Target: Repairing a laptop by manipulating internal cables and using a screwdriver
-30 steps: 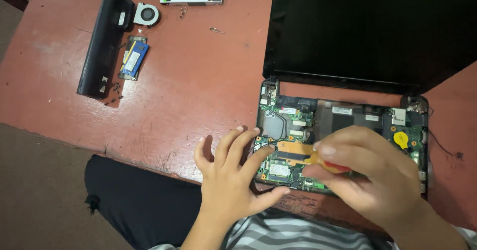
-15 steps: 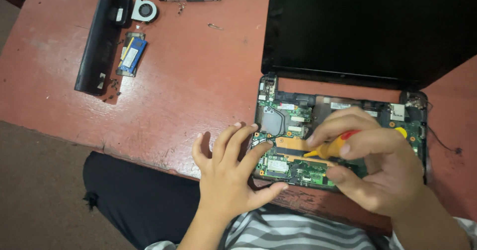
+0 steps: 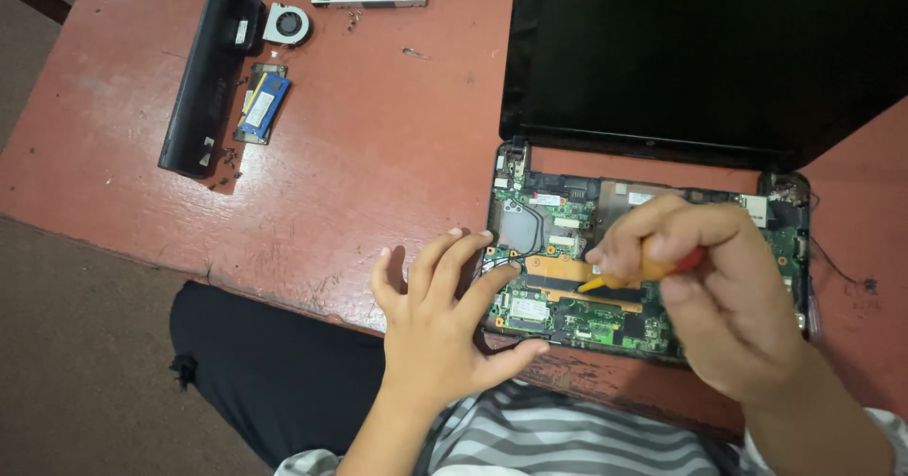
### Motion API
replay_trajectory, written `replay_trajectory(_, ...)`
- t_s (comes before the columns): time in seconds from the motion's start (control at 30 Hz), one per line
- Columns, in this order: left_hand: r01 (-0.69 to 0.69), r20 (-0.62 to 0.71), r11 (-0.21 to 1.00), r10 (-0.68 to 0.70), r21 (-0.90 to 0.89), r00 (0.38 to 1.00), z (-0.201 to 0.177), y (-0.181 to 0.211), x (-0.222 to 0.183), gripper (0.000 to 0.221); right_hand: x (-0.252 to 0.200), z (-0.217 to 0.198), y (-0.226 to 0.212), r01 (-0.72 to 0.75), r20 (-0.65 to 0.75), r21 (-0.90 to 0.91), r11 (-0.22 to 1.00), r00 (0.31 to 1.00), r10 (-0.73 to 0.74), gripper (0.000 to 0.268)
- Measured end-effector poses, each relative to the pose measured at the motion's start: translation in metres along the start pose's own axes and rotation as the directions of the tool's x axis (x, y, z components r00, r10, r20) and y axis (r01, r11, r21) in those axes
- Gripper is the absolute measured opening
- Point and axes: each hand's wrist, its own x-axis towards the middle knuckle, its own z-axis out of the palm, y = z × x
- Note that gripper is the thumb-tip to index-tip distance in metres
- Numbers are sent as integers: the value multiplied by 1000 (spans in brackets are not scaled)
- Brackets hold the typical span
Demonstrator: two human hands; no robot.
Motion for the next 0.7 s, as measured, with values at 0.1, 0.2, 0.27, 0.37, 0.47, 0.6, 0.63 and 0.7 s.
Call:
replay_trajectory(0.1,-6,-16,1000,6,1,1000,1,0,1,58,8,3,-3,-31,13,168,985,999,30,8)
replay_trajectory(0.2,-9,-21,1000,9,9,1000,1,1,0,58,17,12,-1,29,0,190,981,1000,-30,22)
replay_trajectory(0.27,-11,-30,1000,11,9,999,1,0,0,58,19,17,-3,10,-3,171,985,1000,-10,15)
replay_trajectory(0.37,-15,-37,1000,16,2,999,0,0,-1,57,25,15,-7,7,24,0,1000,1000,-7,21)
replay_trajectory(0.47,-26,-46,1000,26,-3,999,-1,0,-1,56,23,4,-3,22,66,-75,997,998,-17,18)
replay_trajectory(0.6,-72,-69,997,75,37,995,1,6,-2,54,20,0,0,-26,72,-95,995,997,33,27)
replay_trajectory(0.63,-83,-32,996,83,9,996,2,10,-1,52,20,0,1,-8,85,-79,997,996,15,25)
replay_trajectory(0.7,-99,5,995,99,-14,995,4,20,5,50,19,3,-2,15,92,-61,998,996,-10,25)
